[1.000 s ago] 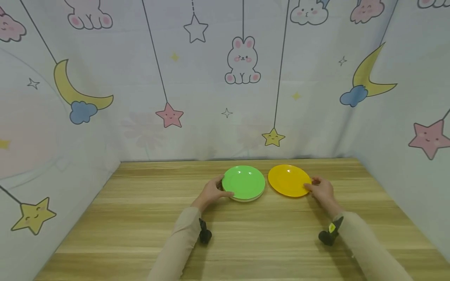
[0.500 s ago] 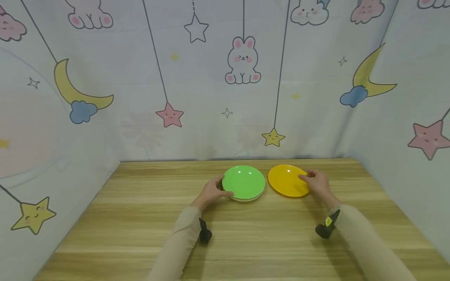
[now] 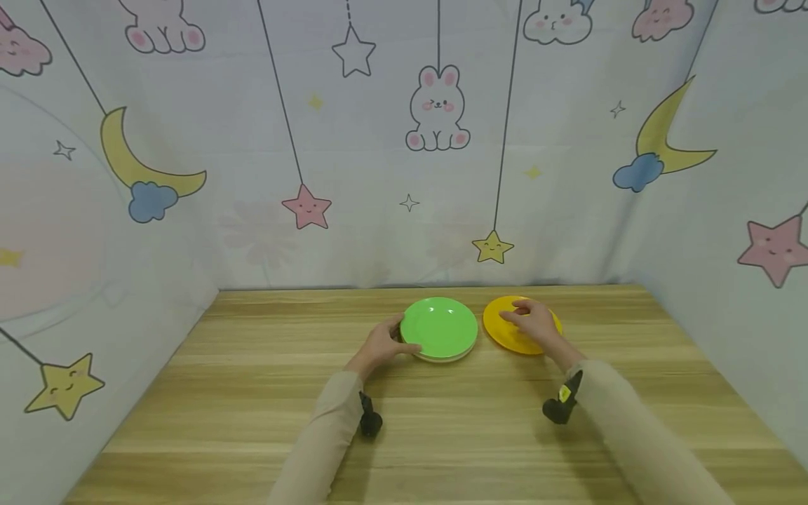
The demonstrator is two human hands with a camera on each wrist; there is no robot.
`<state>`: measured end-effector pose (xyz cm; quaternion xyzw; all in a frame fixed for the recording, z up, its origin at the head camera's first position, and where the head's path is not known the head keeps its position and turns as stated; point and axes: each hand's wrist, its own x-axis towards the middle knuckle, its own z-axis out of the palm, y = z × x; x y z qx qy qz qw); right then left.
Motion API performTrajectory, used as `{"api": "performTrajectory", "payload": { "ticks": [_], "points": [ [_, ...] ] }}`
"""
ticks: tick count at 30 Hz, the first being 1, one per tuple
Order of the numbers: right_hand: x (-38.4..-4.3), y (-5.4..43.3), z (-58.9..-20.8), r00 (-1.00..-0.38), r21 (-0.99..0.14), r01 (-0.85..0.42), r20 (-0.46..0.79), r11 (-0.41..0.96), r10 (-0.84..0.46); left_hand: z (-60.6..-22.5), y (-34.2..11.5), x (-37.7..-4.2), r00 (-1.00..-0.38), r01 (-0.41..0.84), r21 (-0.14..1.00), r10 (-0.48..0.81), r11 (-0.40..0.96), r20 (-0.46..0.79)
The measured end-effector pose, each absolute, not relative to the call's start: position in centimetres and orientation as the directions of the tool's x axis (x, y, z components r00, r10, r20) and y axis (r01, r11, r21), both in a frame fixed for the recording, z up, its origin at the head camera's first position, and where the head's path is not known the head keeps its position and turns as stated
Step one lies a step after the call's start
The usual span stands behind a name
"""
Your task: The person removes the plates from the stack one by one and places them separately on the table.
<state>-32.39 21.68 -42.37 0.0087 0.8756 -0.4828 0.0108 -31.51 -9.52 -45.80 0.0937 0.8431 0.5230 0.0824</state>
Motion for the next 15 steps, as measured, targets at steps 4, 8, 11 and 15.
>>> {"api": "performTrajectory", "payload": {
  "ticks": [4, 8, 11, 15],
  "points": [
    [-32.5, 20.5, -42.5, -0.999, -0.833, -0.004, -0.020, 0.553, -0.037, -45.8, -9.5, -31.4, -0.969, 0.069, 0.900, 0.244, 0.429, -0.042],
    [-32.6, 19.4, -42.6, -0.997, -0.820, -0.025, -0.021, 0.572, -0.074, -45.8, -9.5, -31.4, -0.968, 0.075, 0.899, 0.248, 0.432, -0.038],
    [-32.7, 18.7, -42.9, -0.994, -0.807, -0.045, -0.021, 0.589, -0.105, -45.7, -9.5, -31.4, -0.968, 0.079, 0.898, 0.250, 0.433, -0.036],
    [-32.8, 18.0, -43.3, -0.988, -0.779, -0.093, -0.003, 0.620, -0.151, -45.7, -9.5, -31.4, -0.968, 0.081, 0.895, 0.248, 0.439, -0.034]
  ]
}}
